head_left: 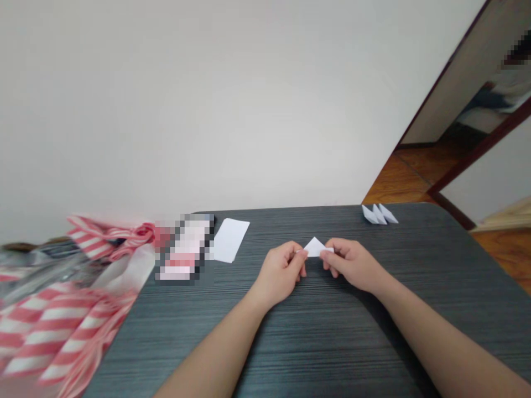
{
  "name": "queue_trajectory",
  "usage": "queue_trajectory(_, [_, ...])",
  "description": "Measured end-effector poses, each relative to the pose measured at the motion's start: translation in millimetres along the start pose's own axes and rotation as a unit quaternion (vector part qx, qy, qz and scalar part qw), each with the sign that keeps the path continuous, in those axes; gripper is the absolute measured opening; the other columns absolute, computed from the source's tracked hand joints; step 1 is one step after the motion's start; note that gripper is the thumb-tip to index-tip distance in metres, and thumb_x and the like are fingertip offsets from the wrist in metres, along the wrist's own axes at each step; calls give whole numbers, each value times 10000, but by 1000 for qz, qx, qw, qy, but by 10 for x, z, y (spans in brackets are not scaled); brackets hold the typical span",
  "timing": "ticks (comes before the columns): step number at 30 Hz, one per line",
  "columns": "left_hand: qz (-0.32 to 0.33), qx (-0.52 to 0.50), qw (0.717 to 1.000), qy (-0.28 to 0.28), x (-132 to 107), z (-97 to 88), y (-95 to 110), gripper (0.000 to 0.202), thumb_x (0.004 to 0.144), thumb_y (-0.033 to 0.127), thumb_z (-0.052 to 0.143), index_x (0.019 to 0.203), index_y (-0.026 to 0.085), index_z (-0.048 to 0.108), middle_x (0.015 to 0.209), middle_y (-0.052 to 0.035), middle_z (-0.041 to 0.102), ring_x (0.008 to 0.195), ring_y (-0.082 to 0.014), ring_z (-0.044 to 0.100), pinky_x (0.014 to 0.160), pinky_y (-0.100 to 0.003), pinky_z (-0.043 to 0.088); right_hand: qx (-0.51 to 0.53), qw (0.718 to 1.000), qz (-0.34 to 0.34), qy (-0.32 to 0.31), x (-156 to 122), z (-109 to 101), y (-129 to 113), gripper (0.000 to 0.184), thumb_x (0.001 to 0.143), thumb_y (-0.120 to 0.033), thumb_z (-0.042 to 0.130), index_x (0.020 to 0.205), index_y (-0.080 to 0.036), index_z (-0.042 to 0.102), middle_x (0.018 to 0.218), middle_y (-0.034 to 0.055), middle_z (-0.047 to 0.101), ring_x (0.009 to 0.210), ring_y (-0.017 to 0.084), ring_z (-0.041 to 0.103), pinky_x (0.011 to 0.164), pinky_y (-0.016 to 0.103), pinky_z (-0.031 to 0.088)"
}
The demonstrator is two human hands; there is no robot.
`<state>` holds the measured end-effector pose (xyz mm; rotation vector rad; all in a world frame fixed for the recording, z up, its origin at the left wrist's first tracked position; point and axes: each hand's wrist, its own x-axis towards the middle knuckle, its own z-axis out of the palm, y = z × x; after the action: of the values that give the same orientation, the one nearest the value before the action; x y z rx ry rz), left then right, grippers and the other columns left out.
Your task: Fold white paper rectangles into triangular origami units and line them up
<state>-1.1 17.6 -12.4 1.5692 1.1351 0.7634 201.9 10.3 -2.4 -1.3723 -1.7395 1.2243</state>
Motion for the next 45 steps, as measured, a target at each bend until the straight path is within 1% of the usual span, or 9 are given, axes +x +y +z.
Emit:
queue_trajectory(4, [-7,-17,1000,10,8,8,-14,320,942,419,486,726,187,533,572,29,589,487,-100,514,519,-205,401,4,1000,-9,6,-1,-9,-9,261,934,-292,536,706,-183,602,522,-39,560,488,108,501,549,232,386])
queue_trajectory(8, [-10,-21,1000,15,16,12,-6,314,939,413,489,727,187,534,566,28,587,486,-101,519,518,-206,404,16,1000,-3,4,8,-3,-1,272,935,-303,538,698,-183,597,510,-36,565,475,108,499,543,233,386])
queue_trajectory(14, [-17,-43,998,37,27,19,-20,306,936,406,493,725,187,519,552,34,577,460,-94,502,500,-203,401,31,999,-3,14,24,-13,37,277,936,-320,542,699,-184,591,512,-36,570,472,108,491,542,236,387])
queue_trajectory(18, [-19,-52,998,37,21,23,-23,296,932,406,505,735,185,524,553,33,584,459,-91,506,499,-200,405,24,1000,-6,19,18,-12,28,273,939,-300,537,697,-185,593,520,-36,576,483,107,502,552,233,392])
queue_trajectory(23, [-31,-72,996,42,23,21,19,286,917,399,522,728,185,521,541,34,580,442,-89,496,473,-195,392,40,999,2,15,15,-14,39,273,943,-306,532,705,-185,589,516,-39,565,478,106,495,541,230,387])
queue_trajectory(30, [-28,-82,996,29,27,25,-10,299,913,408,527,716,183,526,507,36,563,430,-90,490,463,-194,383,24,999,-2,29,29,-28,84,286,948,-326,525,702,-191,578,524,-35,575,471,107,493,541,236,391])
queue_trajectory(34, [-20,-85,996,26,23,17,-50,322,924,409,513,697,182,514,516,33,564,436,-86,489,464,-191,381,35,999,8,35,38,-9,123,302,944,-341,534,680,-195,553,507,-40,558,456,107,492,521,233,381])
queue_trajectory(38, [-21,-103,994,31,28,16,-72,303,920,411,518,723,180,526,516,36,563,433,-86,486,459,-190,379,51,998,6,38,41,-13,142,307,943,-361,542,685,-194,548,529,-36,563,466,106,498,523,234,386])
queue_trajectory(45, [-23,-114,993,21,17,4,-16,305,907,409,535,715,172,539,532,24,575,444,-87,488,465,-193,380,36,999,-20,29,16,-51,93,292,945,-344,531,697,-189,551,563,-26,574,501,112,513,551,241,407])
